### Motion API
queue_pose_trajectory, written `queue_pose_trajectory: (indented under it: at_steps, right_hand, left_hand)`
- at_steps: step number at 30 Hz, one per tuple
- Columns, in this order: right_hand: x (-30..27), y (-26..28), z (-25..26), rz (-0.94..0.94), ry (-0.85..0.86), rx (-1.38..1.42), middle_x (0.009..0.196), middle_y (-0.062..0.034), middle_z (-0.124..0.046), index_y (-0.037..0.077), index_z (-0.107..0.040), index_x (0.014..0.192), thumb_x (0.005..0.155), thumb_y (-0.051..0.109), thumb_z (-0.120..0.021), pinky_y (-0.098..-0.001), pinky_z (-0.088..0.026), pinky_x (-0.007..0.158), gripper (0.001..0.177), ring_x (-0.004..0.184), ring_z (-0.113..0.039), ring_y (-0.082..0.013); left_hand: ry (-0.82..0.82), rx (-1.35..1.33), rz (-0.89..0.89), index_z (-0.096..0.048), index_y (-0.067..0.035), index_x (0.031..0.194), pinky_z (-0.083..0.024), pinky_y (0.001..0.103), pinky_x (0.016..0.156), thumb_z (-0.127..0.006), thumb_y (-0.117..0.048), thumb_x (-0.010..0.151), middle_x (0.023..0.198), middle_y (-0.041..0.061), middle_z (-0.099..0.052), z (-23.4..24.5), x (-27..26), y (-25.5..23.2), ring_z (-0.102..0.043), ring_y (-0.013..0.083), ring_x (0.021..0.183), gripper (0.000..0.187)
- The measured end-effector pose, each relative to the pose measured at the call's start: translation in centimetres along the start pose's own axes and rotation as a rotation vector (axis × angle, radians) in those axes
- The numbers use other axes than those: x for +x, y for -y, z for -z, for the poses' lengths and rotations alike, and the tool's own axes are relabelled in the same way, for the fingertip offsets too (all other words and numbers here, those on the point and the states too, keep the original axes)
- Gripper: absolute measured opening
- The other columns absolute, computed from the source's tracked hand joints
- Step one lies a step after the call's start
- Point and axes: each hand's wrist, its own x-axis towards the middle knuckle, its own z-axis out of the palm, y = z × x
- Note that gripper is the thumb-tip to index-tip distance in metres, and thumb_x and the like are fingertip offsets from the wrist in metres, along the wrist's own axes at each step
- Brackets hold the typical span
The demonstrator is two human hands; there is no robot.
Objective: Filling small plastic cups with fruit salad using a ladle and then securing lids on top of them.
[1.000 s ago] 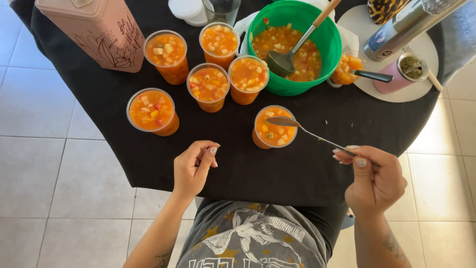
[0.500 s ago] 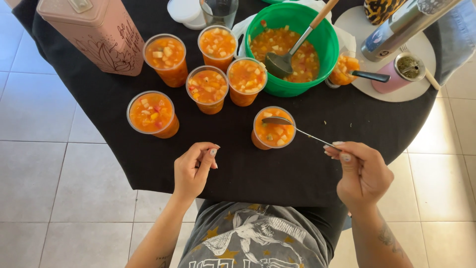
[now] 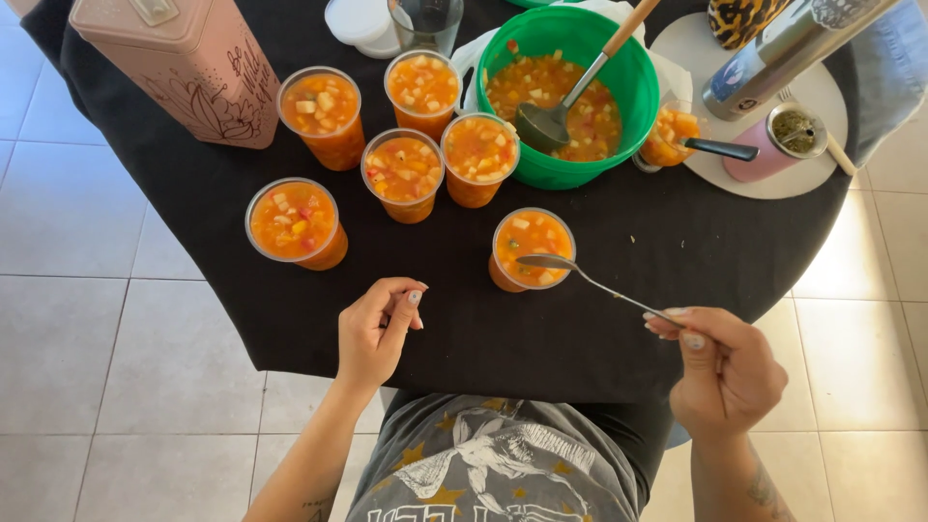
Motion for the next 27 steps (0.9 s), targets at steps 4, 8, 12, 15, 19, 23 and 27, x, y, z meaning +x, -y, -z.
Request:
queue_pose_trajectory:
  at_steps: [4, 8, 12, 15, 19, 23, 27]
  right_hand:
    - [0.5, 0.6, -0.4, -0.080, -0.054, 0.053, 0.080, -0.0240, -0.059, -0.012, -0.048, 0.099, 0.099, 0.002, -0.044, -0.0314, -0.056, 0.064, 0.014, 0.069, -0.065, -0.0287]
    - [3.2, 0.6, -1.3, -0.626, -0.208, 0.308, 0.072, -0.0171, -0.060, 0.002, -0.049, 0.103, 0.102, 0.017, -0.044, -0.0238, -0.050, 0.057, 0.016, 0.059, -0.061, -0.0205]
    - [5.5, -1.9, -1.9, -0.833, -0.248, 0.519, 0.072, -0.0123, -0.064, 0.006, -0.055, 0.097, 0.098, 0.016, -0.047, -0.0196, -0.050, 0.055, 0.012, 0.059, -0.062, -0.0167]
    - [8.6, -3.2, -2.7, -0.597, -0.316, 0.367, 0.072, -0.0109, -0.061, 0.009, -0.051, 0.099, 0.101, 0.017, -0.048, -0.0230, -0.051, 0.057, 0.008, 0.064, -0.063, -0.0178]
    - [12.8, -5.9, -4.6, -0.213, -0.134, -0.125, 0.073, -0.0119, -0.061, 0.001, -0.051, 0.105, 0.101, 0.005, -0.043, -0.0245, -0.052, 0.054, 0.010, 0.061, -0.063, -0.0156]
    - [14.2, -8.9, -7.4, -0.313, -0.053, -0.209, 0.061, -0.0049, -0.062, 0.006, -0.050, 0.096, 0.096, 0.007, -0.041, -0.0266, -0.050, 0.047, 0.009, 0.048, -0.060, -0.0119]
    - [12.2, -12.6, -8.3, -0.370, -0.100, -0.028, 0.058, -0.0095, -0.062, 0.004, -0.045, 0.104, 0.098, 0.010, -0.049, -0.0203, -0.049, 0.041, 0.009, 0.045, -0.061, -0.0150]
  left_hand:
    - [0.000, 0.006, -0.002, -0.062, -0.008, 0.093, -0.039, 0.018, 0.043, -0.049, -0.019, 0.094, 0.056, -0.002, -0.059, 0.0, -0.2, 0.1, -0.052, 0.0051, 0.046, 0.017]
    - [-0.009, -0.007, -0.007, -0.062, -0.009, 0.094, -0.039, 0.017, 0.044, -0.049, -0.018, 0.094, 0.056, -0.003, -0.059, -0.1, -0.1, 0.3, -0.053, 0.0045, 0.047, 0.016]
    - [-0.014, -0.018, -0.023, -0.062, -0.008, 0.094, -0.037, 0.016, 0.042, -0.048, -0.018, 0.094, 0.056, -0.003, -0.059, -0.2, -0.2, 0.3, -0.051, 0.0036, 0.045, 0.017]
    - [-0.001, -0.015, -0.018, -0.062, -0.008, 0.095, -0.039, 0.016, 0.044, -0.048, -0.018, 0.094, 0.057, -0.003, -0.059, -0.2, -0.3, 0.5, -0.051, 0.0037, 0.046, 0.017]
    - [-0.015, -0.030, 0.000, -0.062, -0.007, 0.094, -0.041, 0.016, 0.045, -0.049, -0.017, 0.094, 0.056, -0.002, -0.059, -0.2, -0.2, 0.3, -0.055, 0.0049, 0.048, 0.016]
    - [-0.023, -0.045, 0.032, -0.063, -0.007, 0.094, -0.042, 0.017, 0.047, -0.049, -0.017, 0.093, 0.056, -0.002, -0.058, 0.0, -0.2, -0.2, -0.056, 0.0062, 0.050, 0.017]
    - [-0.083, -0.075, 0.029, -0.067, -0.008, 0.089, -0.045, 0.021, 0.044, -0.053, -0.013, 0.092, 0.048, 0.003, -0.061, -0.2, 0.0, 0.4, -0.054, 0.0135, 0.044, 0.016]
